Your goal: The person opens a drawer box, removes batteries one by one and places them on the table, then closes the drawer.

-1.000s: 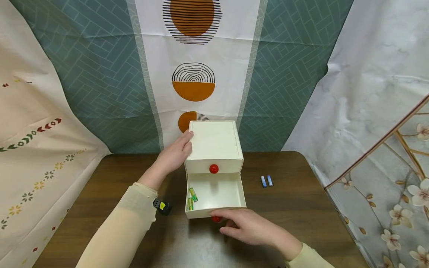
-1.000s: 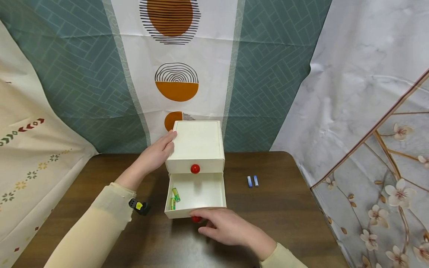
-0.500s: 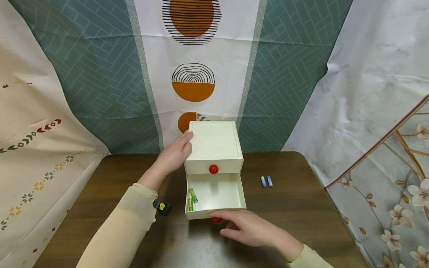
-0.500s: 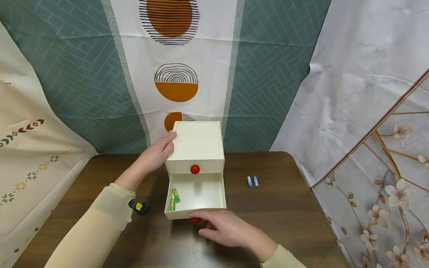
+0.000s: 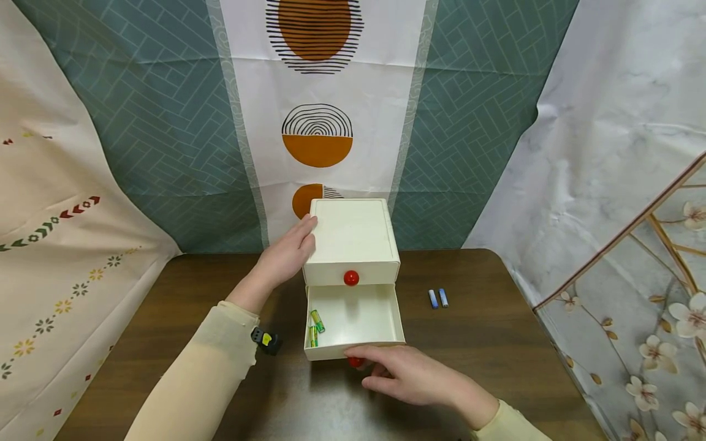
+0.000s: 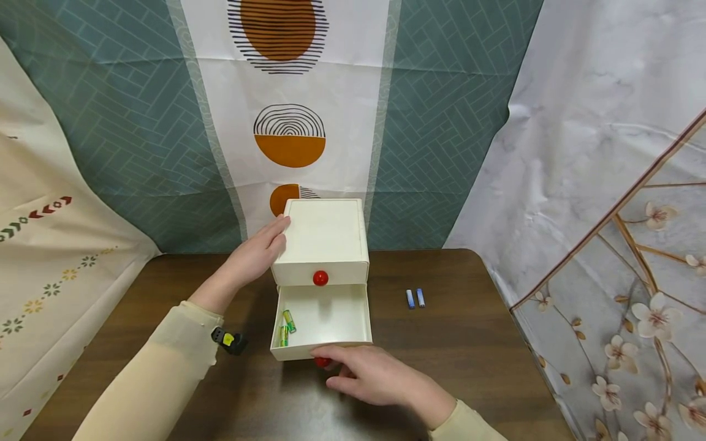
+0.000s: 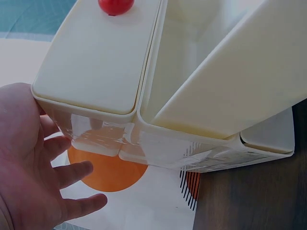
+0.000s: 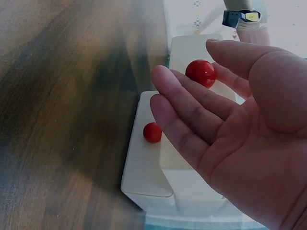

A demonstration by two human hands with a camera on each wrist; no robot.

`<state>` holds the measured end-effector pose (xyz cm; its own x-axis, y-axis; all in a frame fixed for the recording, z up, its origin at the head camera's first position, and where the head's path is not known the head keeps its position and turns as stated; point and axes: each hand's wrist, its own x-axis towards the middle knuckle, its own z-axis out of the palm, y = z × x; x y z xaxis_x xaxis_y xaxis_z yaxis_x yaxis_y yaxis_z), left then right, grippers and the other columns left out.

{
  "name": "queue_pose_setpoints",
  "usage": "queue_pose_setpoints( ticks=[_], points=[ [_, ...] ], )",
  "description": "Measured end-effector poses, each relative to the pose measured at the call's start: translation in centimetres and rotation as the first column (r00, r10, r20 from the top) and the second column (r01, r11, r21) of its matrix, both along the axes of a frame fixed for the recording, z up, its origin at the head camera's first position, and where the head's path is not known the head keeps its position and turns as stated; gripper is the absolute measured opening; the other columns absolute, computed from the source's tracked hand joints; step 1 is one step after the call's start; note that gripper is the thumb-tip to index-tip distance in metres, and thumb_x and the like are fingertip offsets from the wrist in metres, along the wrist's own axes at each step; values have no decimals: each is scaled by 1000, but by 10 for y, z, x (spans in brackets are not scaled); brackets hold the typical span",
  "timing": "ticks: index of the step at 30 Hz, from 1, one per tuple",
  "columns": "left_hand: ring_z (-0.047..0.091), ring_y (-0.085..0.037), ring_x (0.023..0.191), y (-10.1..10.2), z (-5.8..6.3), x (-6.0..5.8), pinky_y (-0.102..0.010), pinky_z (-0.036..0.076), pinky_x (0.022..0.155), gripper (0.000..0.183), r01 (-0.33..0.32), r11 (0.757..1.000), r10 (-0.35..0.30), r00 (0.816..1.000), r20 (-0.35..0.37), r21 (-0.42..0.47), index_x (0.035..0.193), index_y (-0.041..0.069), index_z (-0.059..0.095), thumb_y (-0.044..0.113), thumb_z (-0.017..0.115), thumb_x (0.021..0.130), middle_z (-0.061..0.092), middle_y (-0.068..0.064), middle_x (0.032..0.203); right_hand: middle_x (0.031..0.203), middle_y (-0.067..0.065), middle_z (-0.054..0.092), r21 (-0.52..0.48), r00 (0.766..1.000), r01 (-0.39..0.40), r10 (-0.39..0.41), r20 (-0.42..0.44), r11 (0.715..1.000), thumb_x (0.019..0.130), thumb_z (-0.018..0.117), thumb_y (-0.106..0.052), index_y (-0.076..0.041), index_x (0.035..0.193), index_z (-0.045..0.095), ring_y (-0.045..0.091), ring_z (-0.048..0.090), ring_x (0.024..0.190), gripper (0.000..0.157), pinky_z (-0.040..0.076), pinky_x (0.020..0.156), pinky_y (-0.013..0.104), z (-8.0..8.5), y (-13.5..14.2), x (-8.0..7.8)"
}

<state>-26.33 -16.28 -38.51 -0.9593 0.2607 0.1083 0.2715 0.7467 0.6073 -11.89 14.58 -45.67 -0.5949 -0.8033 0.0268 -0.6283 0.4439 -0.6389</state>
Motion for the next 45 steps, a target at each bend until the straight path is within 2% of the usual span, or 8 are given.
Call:
queue_pose_setpoints(
  ticks=[5,9,21,30,34,39,45],
  points=[
    [20,-26,169,0,0,1,-53,20,134,63,3,1000,-3,1000,-1,1,177,16,29,38,30,118,17,-2,184,133,-14,71,-8,1000,-1,1,-13,1000,111,71,-21,-23,156,60,1,70,110,46,60,95,29,0,-1,1],
    [18,-26,169,-1,0,0,-54,20,134,63,3,1000,-3,1000,5,-7,177,17,28,39,30,118,16,-1,185,134,-14,71,-8,1000,-4,4,-21,1000,111,70,-21,-22,155,61,-2,69,108,45,60,95,29,0,-1,2],
    [19,-27,169,0,0,-1,-54,19,134,63,2,1000,-2,1000,3,-2,177,16,28,38,30,118,17,-4,184,135,-15,71,12,1000,0,0,3,1000,110,72,-22,-25,157,60,0,69,112,48,60,95,30,5,0,1],
    [19,-26,169,0,-1,-1,-53,20,135,63,-3,1000,3,1000,-2,-8,177,16,29,39,29,118,17,-2,184,125,-24,70,42,999,9,-11,46,999,111,71,-31,-31,156,62,0,69,112,46,58,93,27,30,6,3],
    [19,-28,169,-2,-1,0,-54,20,134,63,-4,1000,4,1000,-3,-11,177,15,29,38,30,118,18,-4,184,126,-23,70,39,998,-12,10,55,999,111,69,-36,-29,154,65,-1,67,109,44,59,93,28,43,7,2],
    [19,-26,169,-4,-1,1,-53,20,135,63,-9,1000,9,1000,1,-1,177,16,29,38,30,118,18,-2,184,126,-20,73,21,1000,14,-14,15,1000,112,68,-38,-27,152,67,-2,68,112,42,59,96,30,59,8,-2],
    [20,-24,169,-3,-2,-2,-54,21,134,63,-8,1000,8,1000,-6,2,177,17,30,39,30,117,19,0,184,131,-14,74,-2,996,86,-86,-35,996,110,70,-37,-31,150,68,-3,70,107,41,59,91,30,68,5,-12]
  ],
)
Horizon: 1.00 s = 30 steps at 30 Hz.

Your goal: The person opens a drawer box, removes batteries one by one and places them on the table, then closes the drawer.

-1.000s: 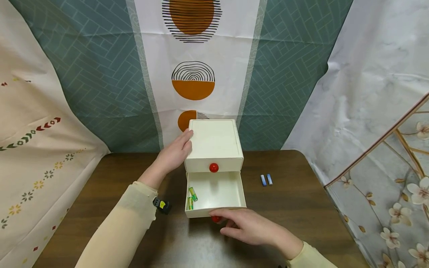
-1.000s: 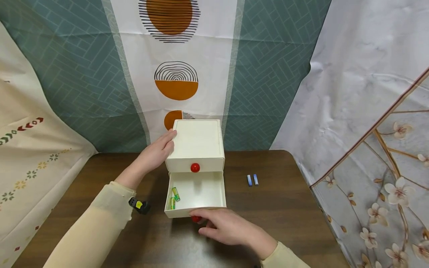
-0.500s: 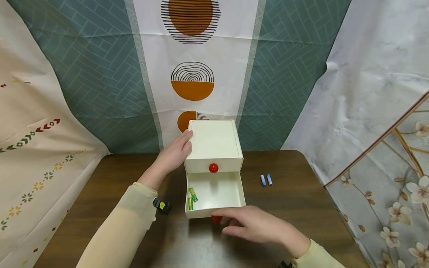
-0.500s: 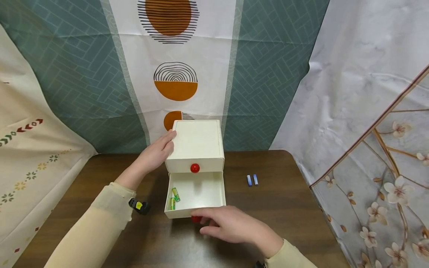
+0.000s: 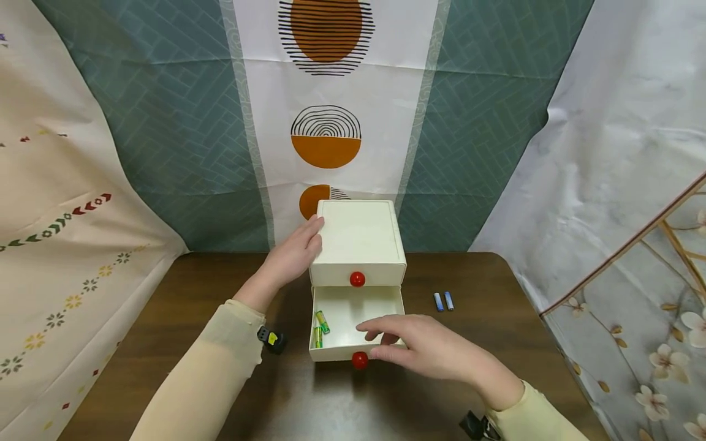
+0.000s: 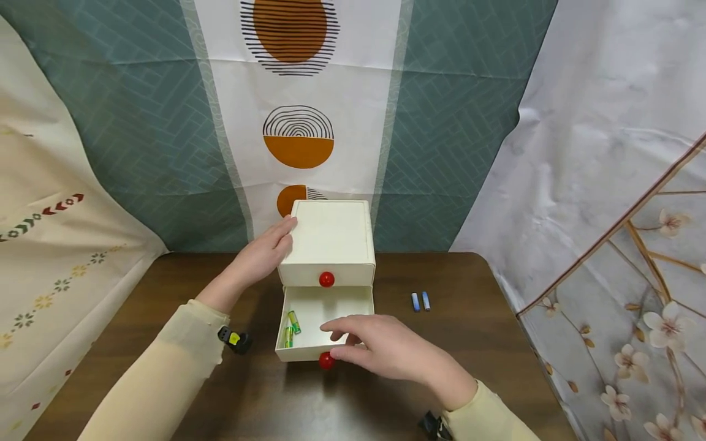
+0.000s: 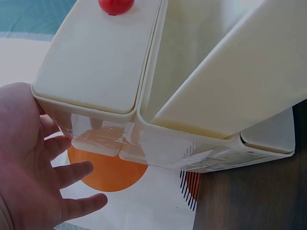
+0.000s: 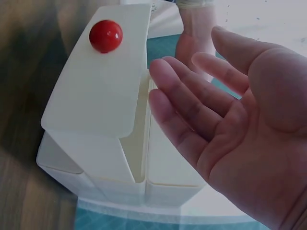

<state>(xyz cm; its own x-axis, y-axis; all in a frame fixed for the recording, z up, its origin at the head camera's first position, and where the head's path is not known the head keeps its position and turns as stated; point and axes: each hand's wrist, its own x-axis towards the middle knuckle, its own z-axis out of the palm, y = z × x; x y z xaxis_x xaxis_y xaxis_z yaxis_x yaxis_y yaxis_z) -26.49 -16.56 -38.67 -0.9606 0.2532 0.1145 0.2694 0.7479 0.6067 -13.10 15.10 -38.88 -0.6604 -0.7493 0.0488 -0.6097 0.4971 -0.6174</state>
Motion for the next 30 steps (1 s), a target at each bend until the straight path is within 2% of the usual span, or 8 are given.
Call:
queue_pose_setpoints(
  ticks=[7,15,20,24,30],
  points=[
    [20,-23,168,2,0,2,-52,21,134,63,2,1000,-3,1000,11,3,177,18,30,39,29,117,18,1,184,135,-10,74,34,998,32,-30,-46,999,109,73,-34,-22,152,68,-1,69,106,45,59,92,32,0,-5,-14],
    [21,-25,168,3,0,1,-54,22,134,63,3,1000,-3,1000,5,-5,177,19,30,40,30,118,19,0,184,128,-8,77,57,991,23,-15,-136,998,108,75,-30,-20,147,70,1,72,103,41,61,91,34,-5,-17,-30],
    [22,-26,168,3,1,2,-56,22,134,63,-5,1000,5,1000,8,-2,177,19,30,40,30,118,19,-1,184,128,-7,76,76,989,19,-8,-148,997,108,76,-29,-18,148,70,2,72,103,43,61,93,34,-6,-24,-37],
    [22,-26,168,2,2,1,-57,22,133,63,-7,1000,7,1000,11,6,177,19,30,40,30,118,19,-2,184,130,-1,77,95,988,20,-5,-157,995,106,77,-29,-15,148,70,7,72,104,44,61,92,35,-7,-31,-43],
    [21,-27,168,1,1,0,-58,21,133,63,-1,1000,1,1000,9,4,177,18,30,39,29,118,19,-4,184,133,-1,77,110,983,24,-3,-186,994,105,79,-31,-13,146,71,12,73,108,45,61,93,37,-10,-40,-49]
  ],
)
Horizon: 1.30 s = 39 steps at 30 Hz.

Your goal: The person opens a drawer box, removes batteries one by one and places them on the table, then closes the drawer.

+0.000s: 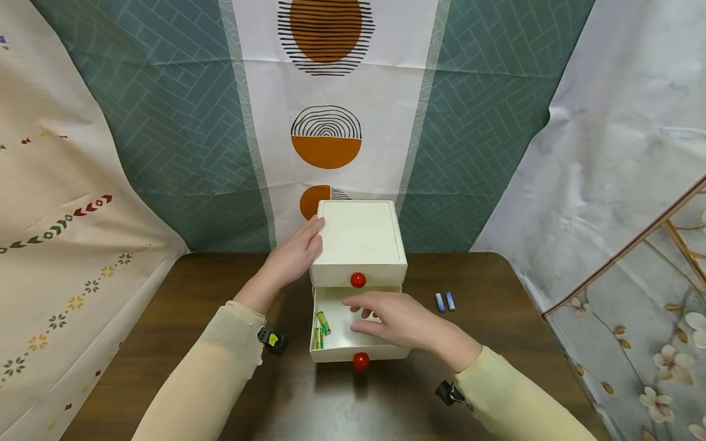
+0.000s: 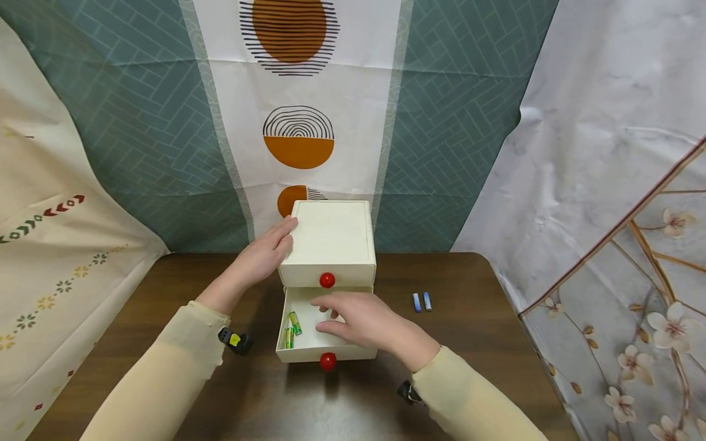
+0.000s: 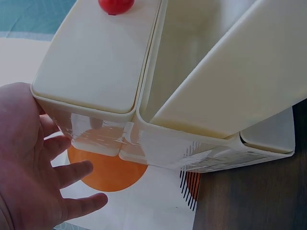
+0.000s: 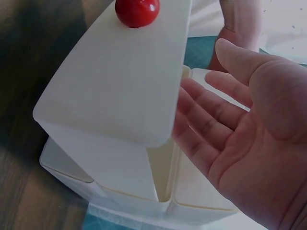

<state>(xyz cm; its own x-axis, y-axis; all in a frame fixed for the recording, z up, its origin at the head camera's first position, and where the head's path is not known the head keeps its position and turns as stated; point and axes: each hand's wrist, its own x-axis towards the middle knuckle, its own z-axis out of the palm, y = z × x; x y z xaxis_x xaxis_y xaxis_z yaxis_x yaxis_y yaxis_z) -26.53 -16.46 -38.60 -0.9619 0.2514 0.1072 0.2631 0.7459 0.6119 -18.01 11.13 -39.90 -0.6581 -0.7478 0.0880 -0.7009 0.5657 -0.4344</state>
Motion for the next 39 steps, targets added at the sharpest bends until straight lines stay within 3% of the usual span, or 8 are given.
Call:
queue_pose_setpoints(
  ticks=[16,30,39],
  points=[
    [22,-26,168,4,2,-1,-58,22,133,63,-7,1000,7,1000,0,-11,177,21,29,42,29,118,17,1,184,126,2,79,55,999,-44,43,5,998,102,83,-30,-10,147,70,17,75,108,51,61,91,37,-11,-20,-13],
    [22,-27,168,0,0,1,-57,22,133,63,7,1000,-7,1000,-6,-8,177,17,30,39,29,118,19,-5,184,119,-1,78,146,999,-30,28,17,989,101,83,-33,-13,150,70,9,67,92,54,58,85,31,-24,-39,-21],
    [20,-26,168,0,0,0,-55,21,134,63,16,1000,-16,1000,-6,-2,177,16,29,39,30,118,18,-3,184,135,-2,75,185,999,-1,-6,38,983,101,83,-37,-16,152,68,8,68,100,57,59,91,31,-29,-45,-24]
  ],
)
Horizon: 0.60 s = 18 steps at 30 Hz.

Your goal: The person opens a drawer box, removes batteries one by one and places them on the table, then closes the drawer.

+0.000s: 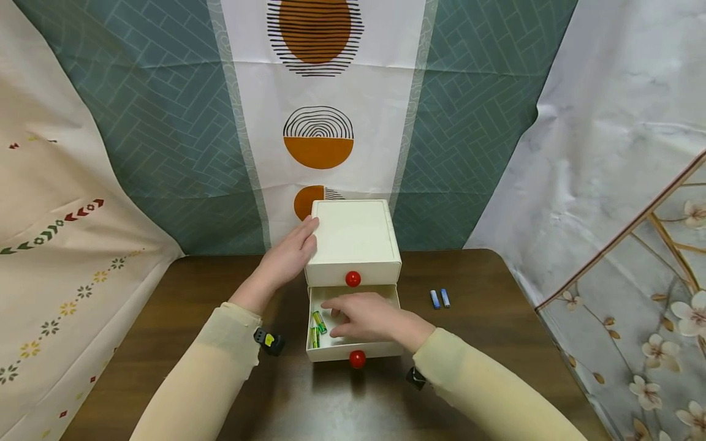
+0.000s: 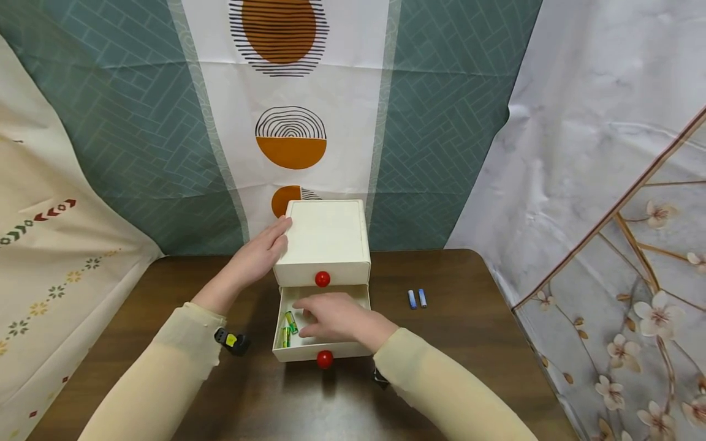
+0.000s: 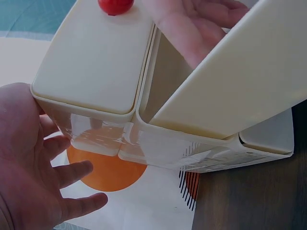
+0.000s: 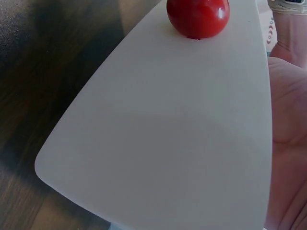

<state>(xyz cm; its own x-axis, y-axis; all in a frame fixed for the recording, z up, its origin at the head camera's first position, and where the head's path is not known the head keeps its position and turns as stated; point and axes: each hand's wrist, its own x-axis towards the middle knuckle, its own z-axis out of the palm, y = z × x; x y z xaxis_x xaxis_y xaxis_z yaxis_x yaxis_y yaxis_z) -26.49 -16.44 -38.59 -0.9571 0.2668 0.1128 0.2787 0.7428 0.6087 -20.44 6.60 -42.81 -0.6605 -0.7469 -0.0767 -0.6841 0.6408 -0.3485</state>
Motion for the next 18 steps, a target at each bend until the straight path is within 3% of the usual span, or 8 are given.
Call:
queue_pose_setpoints(
  ticks=[6,18],
  points=[
    [20,-27,168,-1,0,0,-56,21,134,62,10,1000,-10,1000,-11,2,177,15,30,37,31,119,19,-5,184,125,-3,76,13,1000,15,-15,-12,1000,99,85,-36,-16,150,70,8,69,104,57,58,92,31,-2,-5,-3],
    [21,-25,168,-1,-1,-1,-53,21,134,63,-3,1000,3,1000,-2,9,176,16,31,40,30,118,19,-3,184,109,-5,71,54,999,-11,13,-32,998,96,89,-36,-17,149,70,6,61,92,60,55,83,27,-7,-15,-9]
  ],
)
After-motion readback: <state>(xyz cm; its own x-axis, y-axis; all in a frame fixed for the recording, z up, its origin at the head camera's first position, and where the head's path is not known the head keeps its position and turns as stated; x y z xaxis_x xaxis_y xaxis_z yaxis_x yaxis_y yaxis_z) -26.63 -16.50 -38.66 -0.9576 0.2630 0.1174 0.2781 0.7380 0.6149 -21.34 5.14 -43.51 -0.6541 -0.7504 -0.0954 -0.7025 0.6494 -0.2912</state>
